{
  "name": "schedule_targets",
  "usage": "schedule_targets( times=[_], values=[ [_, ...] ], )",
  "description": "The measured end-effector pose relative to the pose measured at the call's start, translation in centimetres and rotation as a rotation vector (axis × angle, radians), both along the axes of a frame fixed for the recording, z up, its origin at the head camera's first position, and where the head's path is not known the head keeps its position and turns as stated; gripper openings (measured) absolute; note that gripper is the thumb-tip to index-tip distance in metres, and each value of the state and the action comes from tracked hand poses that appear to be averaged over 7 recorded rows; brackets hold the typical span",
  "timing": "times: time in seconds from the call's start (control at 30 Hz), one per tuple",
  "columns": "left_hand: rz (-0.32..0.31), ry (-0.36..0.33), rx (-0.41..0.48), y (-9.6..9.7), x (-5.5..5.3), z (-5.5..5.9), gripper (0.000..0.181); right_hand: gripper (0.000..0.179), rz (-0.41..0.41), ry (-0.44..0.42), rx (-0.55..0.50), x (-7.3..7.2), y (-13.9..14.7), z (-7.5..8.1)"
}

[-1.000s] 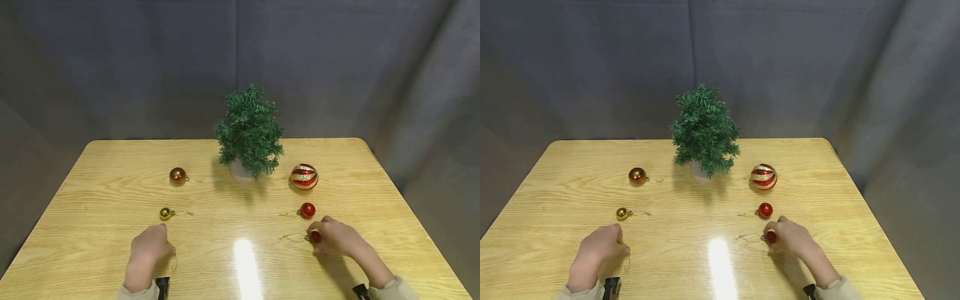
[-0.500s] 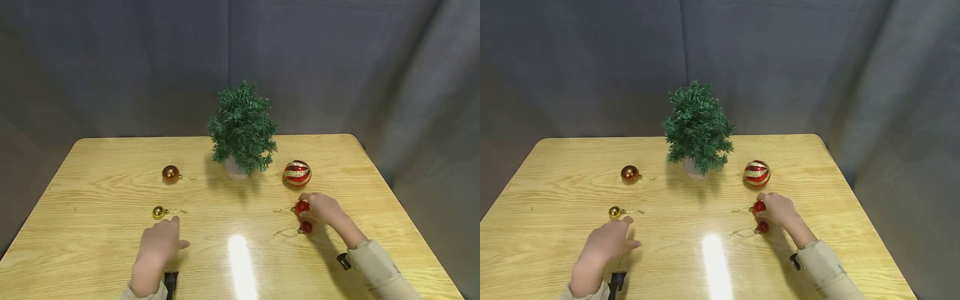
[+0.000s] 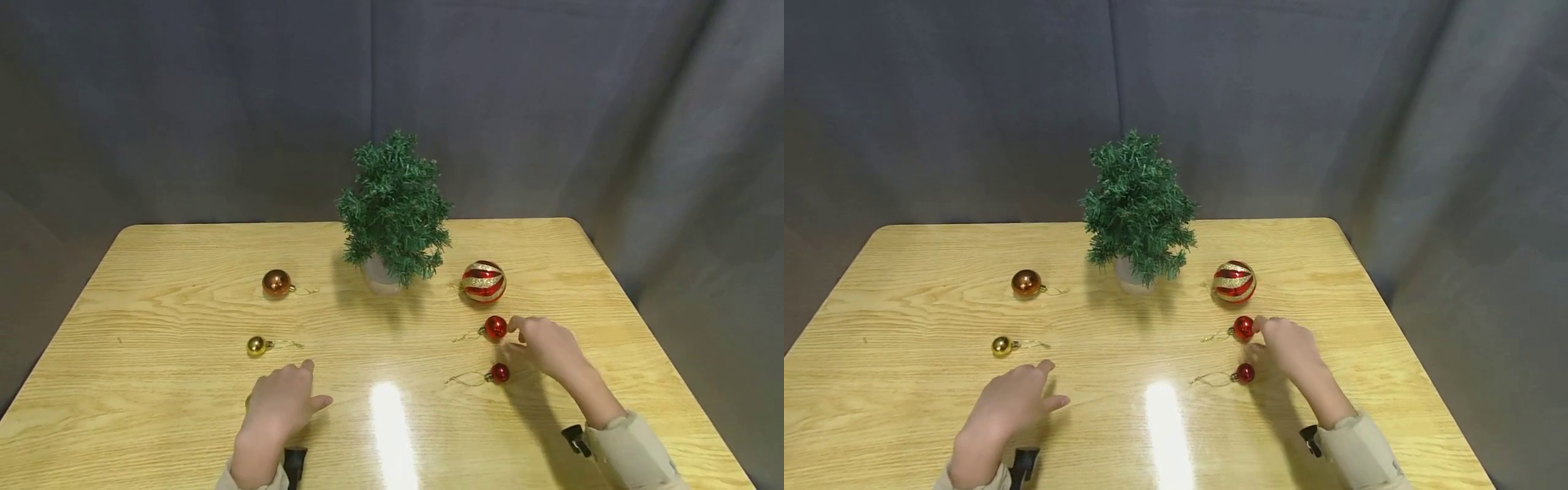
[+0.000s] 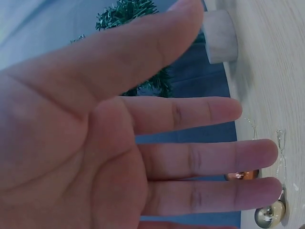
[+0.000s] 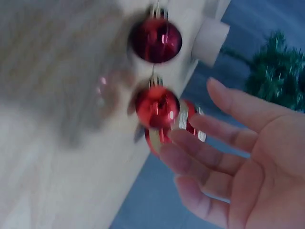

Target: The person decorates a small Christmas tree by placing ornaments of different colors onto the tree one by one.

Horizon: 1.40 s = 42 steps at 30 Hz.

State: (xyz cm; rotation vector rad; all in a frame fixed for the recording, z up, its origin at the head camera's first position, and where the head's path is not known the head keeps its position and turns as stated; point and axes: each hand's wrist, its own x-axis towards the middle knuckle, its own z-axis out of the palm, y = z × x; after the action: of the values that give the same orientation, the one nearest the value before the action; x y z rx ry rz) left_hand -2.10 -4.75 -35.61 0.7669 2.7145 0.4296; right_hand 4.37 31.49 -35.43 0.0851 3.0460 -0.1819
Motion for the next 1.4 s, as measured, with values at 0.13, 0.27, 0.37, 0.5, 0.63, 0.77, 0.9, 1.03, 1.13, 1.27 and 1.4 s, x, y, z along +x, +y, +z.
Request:
schedule_targets(
  times=[0.13, 0.27, 0.37, 0.5, 0.63, 0.77, 0.9, 1.03, 1.13, 1.27, 1.4],
  values=[
    [0.004, -0.028, -0.004, -0.2, 0.0, 0.1, 0.054, 0.038, 0.105, -0.119, -0.06, 0.5, -0.9, -0.6],
    [-0.007, -0.047, 0.007, -0.2, 0.0, 0.2, 0.06, 0.032, 0.109, -0.159, -0.08, 0.9, -1.0, -1.1],
    [0.001, -0.05, 0.014, -0.3, 0.1, 0.2, 0.06, 0.021, 0.111, -0.153, -0.089, 1.3, -0.7, -1.3],
    [0.02, -0.061, 0.005, -0.3, 0.2, 0.2, 0.059, 0.019, 0.111, -0.146, -0.078, 1.6, -0.3, -1.4],
    [0.022, -0.071, -0.004, -0.3, 0.3, 0.1, 0.06, 0.02, 0.07, -0.156, -0.066, 1.8, 0.1, -1.5],
    [0.026, -0.067, -0.009, -0.4, 0.4, 0.1, 0.06, 0.032, 0.039, -0.162, -0.078, 1.9, 0.4, -1.1],
    [0.036, -0.071, -0.01, -0.5, 0.3, 0.0, 0.061, 0.038, 0.035, -0.137, -0.096, 2.0, 0.5, 0.5],
    [0.032, -0.062, 0.0, -0.5, 0.4, 0.0, 0.06, 0.041, 0.042, -0.066, -0.143, 2.2, 0.1, 2.7],
    [0.012, 0.015, 0.047, -0.4, 0.3, -0.2, 0.053, 0.04, 0.055, 0.029, -0.164, 2.2, -0.9, 3.5],
    [-0.019, 0.215, 0.168, 0.3, 0.0, -0.8, 0.041, 0.037, 0.107, 0.089, -0.228, 1.8, -3.5, 3.1],
    [-0.022, 0.295, 0.238, 0.7, -0.3, -1.0, 0.038, 0.04, 0.122, 0.075, -0.285, 1.5, -5.7, 1.7]
  ],
)
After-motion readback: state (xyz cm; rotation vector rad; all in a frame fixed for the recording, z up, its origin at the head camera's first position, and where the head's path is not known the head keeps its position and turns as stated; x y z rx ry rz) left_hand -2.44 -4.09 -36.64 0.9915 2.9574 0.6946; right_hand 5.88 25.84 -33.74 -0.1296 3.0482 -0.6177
